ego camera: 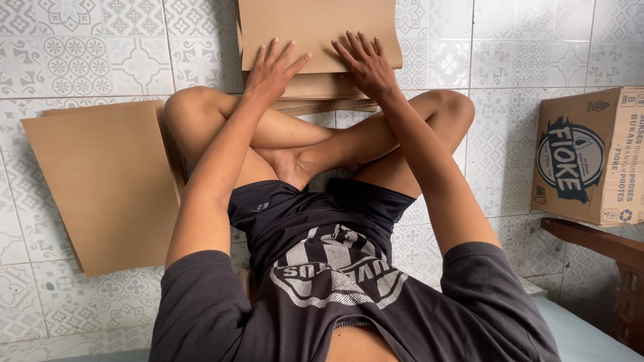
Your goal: A person sits on the floor and manually folds brown paper bags from a stack, placing them aside once finished.
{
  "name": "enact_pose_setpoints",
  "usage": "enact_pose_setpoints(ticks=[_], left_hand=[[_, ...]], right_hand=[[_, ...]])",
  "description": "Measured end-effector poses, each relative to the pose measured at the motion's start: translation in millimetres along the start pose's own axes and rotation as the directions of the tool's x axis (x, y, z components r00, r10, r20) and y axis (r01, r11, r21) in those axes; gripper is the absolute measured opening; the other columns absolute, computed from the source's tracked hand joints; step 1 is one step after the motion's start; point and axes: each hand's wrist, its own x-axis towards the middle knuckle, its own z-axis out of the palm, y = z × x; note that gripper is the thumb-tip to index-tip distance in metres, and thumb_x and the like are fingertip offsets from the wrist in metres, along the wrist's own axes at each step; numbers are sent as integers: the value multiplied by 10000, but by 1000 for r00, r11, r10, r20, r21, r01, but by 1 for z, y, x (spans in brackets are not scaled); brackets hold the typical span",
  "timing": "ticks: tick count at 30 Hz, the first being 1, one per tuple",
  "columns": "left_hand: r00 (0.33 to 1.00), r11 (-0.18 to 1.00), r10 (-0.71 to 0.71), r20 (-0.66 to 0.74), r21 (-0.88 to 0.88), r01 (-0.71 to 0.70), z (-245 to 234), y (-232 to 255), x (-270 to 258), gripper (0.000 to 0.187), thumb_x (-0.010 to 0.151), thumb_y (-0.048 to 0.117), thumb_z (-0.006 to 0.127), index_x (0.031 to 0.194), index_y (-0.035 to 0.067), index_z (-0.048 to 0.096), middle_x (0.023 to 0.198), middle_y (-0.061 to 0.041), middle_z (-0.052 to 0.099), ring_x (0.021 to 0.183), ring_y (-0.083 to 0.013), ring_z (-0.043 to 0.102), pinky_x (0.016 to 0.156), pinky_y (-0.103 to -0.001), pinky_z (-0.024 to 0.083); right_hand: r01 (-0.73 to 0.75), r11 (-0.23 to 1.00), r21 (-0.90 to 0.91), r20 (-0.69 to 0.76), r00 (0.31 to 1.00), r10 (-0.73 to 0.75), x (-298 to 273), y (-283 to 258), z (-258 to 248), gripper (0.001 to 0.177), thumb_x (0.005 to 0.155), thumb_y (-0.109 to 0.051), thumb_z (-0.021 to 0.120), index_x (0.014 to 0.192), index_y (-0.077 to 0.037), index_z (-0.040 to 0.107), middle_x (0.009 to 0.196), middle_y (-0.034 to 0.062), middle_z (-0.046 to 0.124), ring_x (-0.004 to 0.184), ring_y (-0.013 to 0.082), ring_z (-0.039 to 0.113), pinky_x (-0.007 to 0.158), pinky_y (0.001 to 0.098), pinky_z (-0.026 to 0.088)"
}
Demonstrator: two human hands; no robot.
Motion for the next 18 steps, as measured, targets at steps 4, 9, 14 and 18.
enact_pose_setpoints(ticks=[4, 9, 14, 18], left_hand=[[979, 992, -68, 190, -89, 86, -1, 9, -6, 656, 995, 168, 512, 1619, 294, 355, 1669, -150, 258, 1494, -481, 170, 1189, -671, 150], [880, 968, -109, 463, -153, 200, -4, 13, -11, 681, 1024, 580, 366, 1651, 382, 188, 1734, -60, -43, 1535, -389, -159, 1223, -637, -89], [865, 979, -65, 498, -134, 151, 4, 11, -11, 801, 961, 729, 325, 1660, 381, 147, 1719, -101, -132, 1502, -388, -252, 1194, -662, -137], [845, 980, -120, 521, -72, 183, 13, 40, 7, 886, 921, 827, 202, 1671, 369, 88, 1695, -155, -182, 1441, -470, -304, 1107, -737, -194]], right_hand=[[-139, 977, 160, 190, 976, 108, -4, -11, 13, 745, 1062, -497, 553, 1672, -250, 204, 1695, 163, 200, 1528, 409, 202, 1194, 641, 212], [-178, 950, 257, 295, 951, 98, -17, -16, 21, 1056, 884, -880, 295, 1693, -221, 134, 1724, 189, 22, 1561, 439, -18, 1225, 704, 55], [-208, 950, 234, 390, 915, 104, -13, -15, 23, 1105, 856, -905, 299, 1700, -234, 57, 1724, 169, -79, 1546, 408, -132, 1232, 695, -29], [-226, 946, 233, 408, 906, 116, -11, -16, 28, 1200, 755, -970, 238, 1700, -256, 47, 1726, 158, -98, 1540, 380, -166, 1231, 675, -73]])
